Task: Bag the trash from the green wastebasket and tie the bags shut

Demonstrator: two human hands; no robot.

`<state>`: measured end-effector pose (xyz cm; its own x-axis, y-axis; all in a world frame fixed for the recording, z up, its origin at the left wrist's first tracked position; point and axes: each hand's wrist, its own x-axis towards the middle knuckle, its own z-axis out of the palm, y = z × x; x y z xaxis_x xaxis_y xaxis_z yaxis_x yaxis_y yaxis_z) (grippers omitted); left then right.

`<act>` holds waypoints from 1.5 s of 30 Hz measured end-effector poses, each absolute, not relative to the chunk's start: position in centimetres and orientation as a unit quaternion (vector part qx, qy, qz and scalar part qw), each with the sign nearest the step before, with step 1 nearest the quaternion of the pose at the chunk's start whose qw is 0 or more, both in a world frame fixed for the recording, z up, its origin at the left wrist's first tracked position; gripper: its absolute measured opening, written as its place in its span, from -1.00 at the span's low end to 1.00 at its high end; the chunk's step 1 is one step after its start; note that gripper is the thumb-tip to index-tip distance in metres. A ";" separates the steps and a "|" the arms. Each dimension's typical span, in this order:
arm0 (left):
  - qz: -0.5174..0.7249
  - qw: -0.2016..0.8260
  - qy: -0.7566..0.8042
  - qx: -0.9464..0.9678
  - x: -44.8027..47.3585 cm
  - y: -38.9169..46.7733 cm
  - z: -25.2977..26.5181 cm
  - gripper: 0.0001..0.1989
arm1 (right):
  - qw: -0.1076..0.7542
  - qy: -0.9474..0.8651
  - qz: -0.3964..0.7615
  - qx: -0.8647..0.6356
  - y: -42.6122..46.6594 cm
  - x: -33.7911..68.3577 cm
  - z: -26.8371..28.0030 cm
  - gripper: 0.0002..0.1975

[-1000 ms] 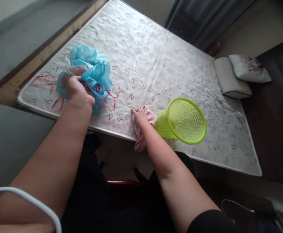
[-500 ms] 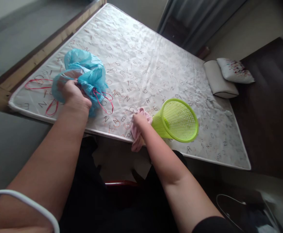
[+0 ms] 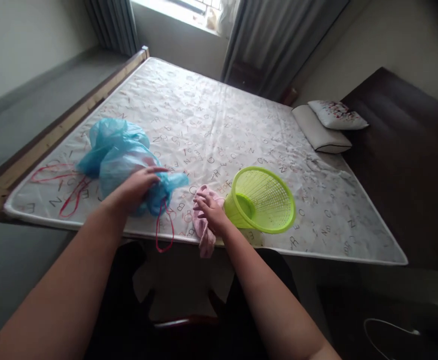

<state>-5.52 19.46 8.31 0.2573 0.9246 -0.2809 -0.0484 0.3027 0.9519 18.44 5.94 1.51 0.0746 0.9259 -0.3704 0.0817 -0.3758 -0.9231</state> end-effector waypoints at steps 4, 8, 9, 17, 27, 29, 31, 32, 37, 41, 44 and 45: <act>0.134 0.717 0.416 0.543 -3.8 17.0 8.5 -0.50 | 0.399 -0.401 0.595 -0.570 6.2 18.3 2.1 -0.24; 0.207 0.670 0.403 0.588 -2.2 16.7 7.9 -0.43 | 0.355 -0.515 0.542 -0.561 5.7 17.8 2.5 -0.61; 0.254 0.644 0.412 0.593 -2.0 16.9 7.6 -0.39 | 0.351 -0.543 0.506 -0.571 5.7 17.8 2.7 -0.76; 0.376 0.415 0.411 0.719 -2.3 16.7 6.3 -0.22 | 0.323 -0.614 0.325 -0.642 5.4 19.5 3.8 -0.65; 0.387 0.249 0.516 0.722 -1.3 15.0 6.9 -0.53 | 0.405 -0.563 0.301 -0.654 4.6 18.9 5.0 -0.55; 0.382 0.252 0.537 0.709 -1.3 15.6 6.4 -0.52 | 0.409 -0.555 0.288 -0.664 4.4 19.0 5.0 -0.60; 0.362 0.272 0.566 0.689 -1.5 16.3 5.5 -0.54 | 0.418 -0.551 0.269 -0.671 4.1 19.1 5.0 -0.67; 0.351 0.292 0.579 0.675 -1.6 16.7 5.0 -0.56 | 0.422 -0.553 0.262 -0.670 4.1 19.1 5.0 -0.70; 0.388 0.450 0.554 0.583 -1.3 17.0 3.6 -0.34 | 0.445 -0.575 0.303 -0.615 3.9 18.8 5.0 -0.76; 0.411 0.474 0.516 0.583 -0.2 15.7 5.1 0.00 | 0.472 -0.571 0.336 -0.582 4.0 18.2 4.5 -0.83; 0.457 0.487 0.495 0.556 0.6 15.3 6.3 0.00 | 0.466 -0.561 0.334 -0.597 4.1 18.0 4.2 -0.79; 0.474 0.496 0.487 0.540 0.8 15.3 6.5 -0.01 | 0.461 -0.559 0.334 -0.603 4.1 17.9 4.1 -0.78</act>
<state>0.78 15.32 6.50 0.0758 0.9967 0.0292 0.0565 -0.0335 0.9978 17.92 4.11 4.10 0.1516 0.9820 0.1123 0.3653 0.0499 -0.9295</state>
